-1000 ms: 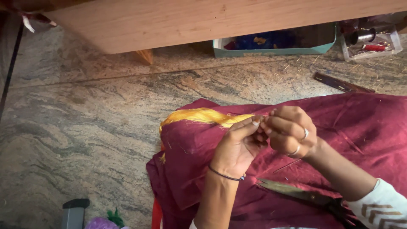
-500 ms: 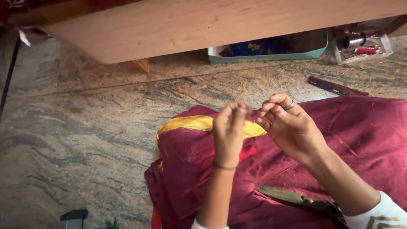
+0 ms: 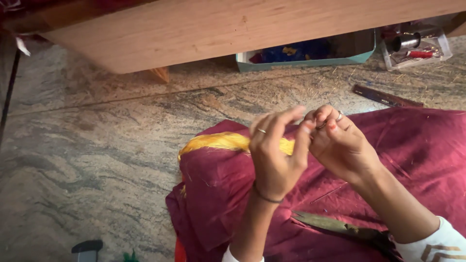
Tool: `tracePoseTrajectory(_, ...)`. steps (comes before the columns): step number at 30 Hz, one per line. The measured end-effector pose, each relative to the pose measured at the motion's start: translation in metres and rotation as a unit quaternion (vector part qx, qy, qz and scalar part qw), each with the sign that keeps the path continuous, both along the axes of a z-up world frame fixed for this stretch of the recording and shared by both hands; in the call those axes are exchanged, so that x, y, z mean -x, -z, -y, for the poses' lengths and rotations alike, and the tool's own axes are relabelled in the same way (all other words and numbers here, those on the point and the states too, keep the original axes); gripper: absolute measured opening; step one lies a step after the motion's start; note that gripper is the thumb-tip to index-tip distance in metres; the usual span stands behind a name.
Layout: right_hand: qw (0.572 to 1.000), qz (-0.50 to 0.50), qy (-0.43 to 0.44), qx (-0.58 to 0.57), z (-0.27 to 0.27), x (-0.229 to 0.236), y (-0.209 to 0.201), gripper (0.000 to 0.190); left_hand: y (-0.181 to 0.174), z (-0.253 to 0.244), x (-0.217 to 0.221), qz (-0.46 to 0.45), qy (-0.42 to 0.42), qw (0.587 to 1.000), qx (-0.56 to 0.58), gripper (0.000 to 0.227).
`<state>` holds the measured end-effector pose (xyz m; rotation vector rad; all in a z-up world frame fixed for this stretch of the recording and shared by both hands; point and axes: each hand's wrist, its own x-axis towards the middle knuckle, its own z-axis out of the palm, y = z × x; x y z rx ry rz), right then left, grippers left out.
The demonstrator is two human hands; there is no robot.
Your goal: Preparing and braiding yellow synthetic hair or fiber for a handicraft project.
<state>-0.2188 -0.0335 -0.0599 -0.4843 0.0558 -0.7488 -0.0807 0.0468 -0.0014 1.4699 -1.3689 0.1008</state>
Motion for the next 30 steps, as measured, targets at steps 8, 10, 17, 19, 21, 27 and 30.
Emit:
tracePoseTrajectory(8,0.999,-0.042,0.017,0.026,-0.001,-0.001,0.001,0.018,-0.002,-0.009,0.008,-0.051,0.132,0.990,0.029,0.042)
tracePoseTrajectory(10,0.998,-0.049,0.020,0.036,0.000,0.001,0.004,0.016,-0.001,-0.010,0.007,-0.048,0.126,0.990,0.030,0.042)
tracePoseTrajectory(17,0.991,-0.089,0.032,0.094,0.003,0.006,0.005,0.009,0.000,-0.012,0.001,-0.050,0.141,0.989,-0.009,0.054)
tracePoseTrajectory(19,0.989,-0.101,0.034,0.103,0.003,0.005,0.000,0.009,0.000,-0.011,-0.001,-0.047,0.153,0.987,-0.021,0.057)
tracePoseTrajectory(21,0.988,-0.115,0.034,0.102,0.002,0.003,-0.004,0.009,0.001,-0.010,-0.003,-0.028,0.155,0.987,-0.020,0.058)
tracePoseTrajectory(27,0.986,-0.125,0.042,0.103,0.002,0.003,0.003,0.009,0.006,-0.011,-0.004,-0.011,0.155,0.987,-0.047,0.054)
tracePoseTrajectory(30,0.982,-0.151,0.059,0.102,0.000,0.002,0.005,0.009,0.003,-0.011,-0.001,-0.070,0.134,0.988,-0.023,0.051)
